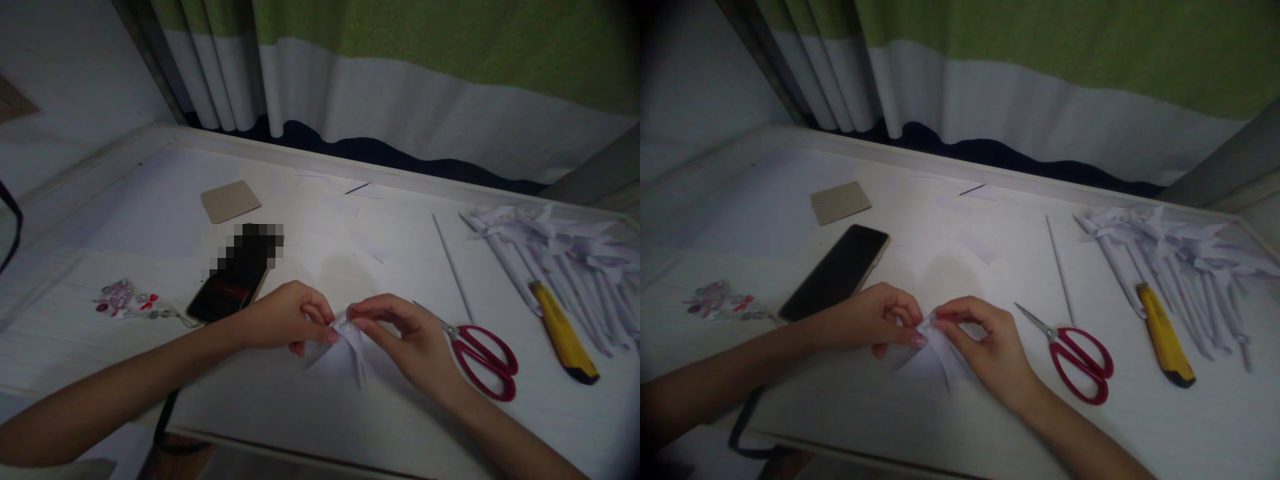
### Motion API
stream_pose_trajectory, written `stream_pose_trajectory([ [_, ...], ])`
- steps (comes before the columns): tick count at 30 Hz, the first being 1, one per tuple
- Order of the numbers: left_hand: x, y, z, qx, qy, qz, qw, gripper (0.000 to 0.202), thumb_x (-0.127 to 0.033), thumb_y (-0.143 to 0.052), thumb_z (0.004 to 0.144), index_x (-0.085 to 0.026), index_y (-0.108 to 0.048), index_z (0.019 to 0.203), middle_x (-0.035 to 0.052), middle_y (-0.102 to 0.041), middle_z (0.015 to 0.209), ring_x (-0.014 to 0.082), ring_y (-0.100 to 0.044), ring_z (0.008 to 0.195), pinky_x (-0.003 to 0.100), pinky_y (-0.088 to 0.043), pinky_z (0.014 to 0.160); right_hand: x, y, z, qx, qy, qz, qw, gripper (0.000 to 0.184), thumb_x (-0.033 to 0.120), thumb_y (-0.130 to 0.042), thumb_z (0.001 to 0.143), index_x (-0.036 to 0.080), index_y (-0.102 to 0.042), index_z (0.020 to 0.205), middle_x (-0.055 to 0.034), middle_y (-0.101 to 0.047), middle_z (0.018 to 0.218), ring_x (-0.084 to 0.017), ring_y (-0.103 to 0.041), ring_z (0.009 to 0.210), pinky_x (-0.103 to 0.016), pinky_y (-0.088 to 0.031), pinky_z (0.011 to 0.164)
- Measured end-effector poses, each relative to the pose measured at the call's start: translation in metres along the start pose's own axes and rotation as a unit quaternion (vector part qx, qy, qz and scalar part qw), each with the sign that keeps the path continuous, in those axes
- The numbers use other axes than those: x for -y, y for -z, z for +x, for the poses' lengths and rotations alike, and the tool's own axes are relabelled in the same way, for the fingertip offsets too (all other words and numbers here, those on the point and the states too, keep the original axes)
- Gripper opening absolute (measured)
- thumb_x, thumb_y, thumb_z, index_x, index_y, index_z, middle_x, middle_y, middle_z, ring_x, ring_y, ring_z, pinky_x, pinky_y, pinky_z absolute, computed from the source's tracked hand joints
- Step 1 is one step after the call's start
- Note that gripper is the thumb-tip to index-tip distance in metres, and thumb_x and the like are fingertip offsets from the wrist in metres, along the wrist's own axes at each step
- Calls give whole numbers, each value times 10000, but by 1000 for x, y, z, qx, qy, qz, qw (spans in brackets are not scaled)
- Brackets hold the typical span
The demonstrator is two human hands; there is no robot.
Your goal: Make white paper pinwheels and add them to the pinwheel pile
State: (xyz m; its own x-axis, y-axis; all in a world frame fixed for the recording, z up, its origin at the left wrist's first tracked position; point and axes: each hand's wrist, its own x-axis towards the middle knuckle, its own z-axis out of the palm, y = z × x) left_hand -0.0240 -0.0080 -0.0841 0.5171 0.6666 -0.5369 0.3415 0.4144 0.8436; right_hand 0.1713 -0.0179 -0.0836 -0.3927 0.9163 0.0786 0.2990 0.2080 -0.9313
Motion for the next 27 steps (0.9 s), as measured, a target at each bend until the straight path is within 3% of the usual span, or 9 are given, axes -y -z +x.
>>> stream_pose_trajectory([
  [2,-1,1,0,15,12,3,1000,252,-325,-671,603,-135,-583,743,-5,-623,656,40,-469,344,139,-359,328,0,6,2,2,72,-95,993,193,168,-574,746,229,-600,926,-43,-603,892,-173,-562,829,-320,-470,725],
  [5,-2,2,0,27,17,16,999,210,-302,-665,610,-143,-598,731,-18,-618,647,34,-458,349,136,-355,334,1,12,6,68,130,-189,971,318,151,-554,745,243,-555,1049,-70,-532,1050,-210,-479,987,-366,-424,792],
  [9,-4,0,-2,35,8,40,999,181,-306,-644,634,-161,-627,740,-35,-598,601,38,-451,366,135,-342,343,0,9,7,146,129,-169,966,243,168,-527,773,243,-568,1001,-27,-629,874,-169,-549,813,-326,-420,722],
  [14,-6,-3,-3,45,10,35,998,148,-276,-646,635,-154,-627,717,-54,-556,527,44,-452,383,126,-337,350,-2,5,4,152,99,-168,969,154,153,-509,774,217,-602,878,-21,-631,772,-154,-558,723,-287,-419,661],
  [18,-6,-4,-3,58,5,31,998,122,-254,-648,637,-149,-619,692,-62,-536,500,38,-446,383,121,-333,361,-3,3,2,147,120,-166,968,153,133,-473,785,182,-593,866,-34,-614,771,-144,-552,715,-265,-425,635],
  [27,-2,-1,2,58,9,4,998,139,-278,-643,644,-158,-643,715,-53,-553,505,51,-466,401,117,-311,326,-4,3,1,101,152,-186,965,202,124,-472,785,175,-571,954,-62,-608,847,-165,-542,774,-297,-442,669],
])
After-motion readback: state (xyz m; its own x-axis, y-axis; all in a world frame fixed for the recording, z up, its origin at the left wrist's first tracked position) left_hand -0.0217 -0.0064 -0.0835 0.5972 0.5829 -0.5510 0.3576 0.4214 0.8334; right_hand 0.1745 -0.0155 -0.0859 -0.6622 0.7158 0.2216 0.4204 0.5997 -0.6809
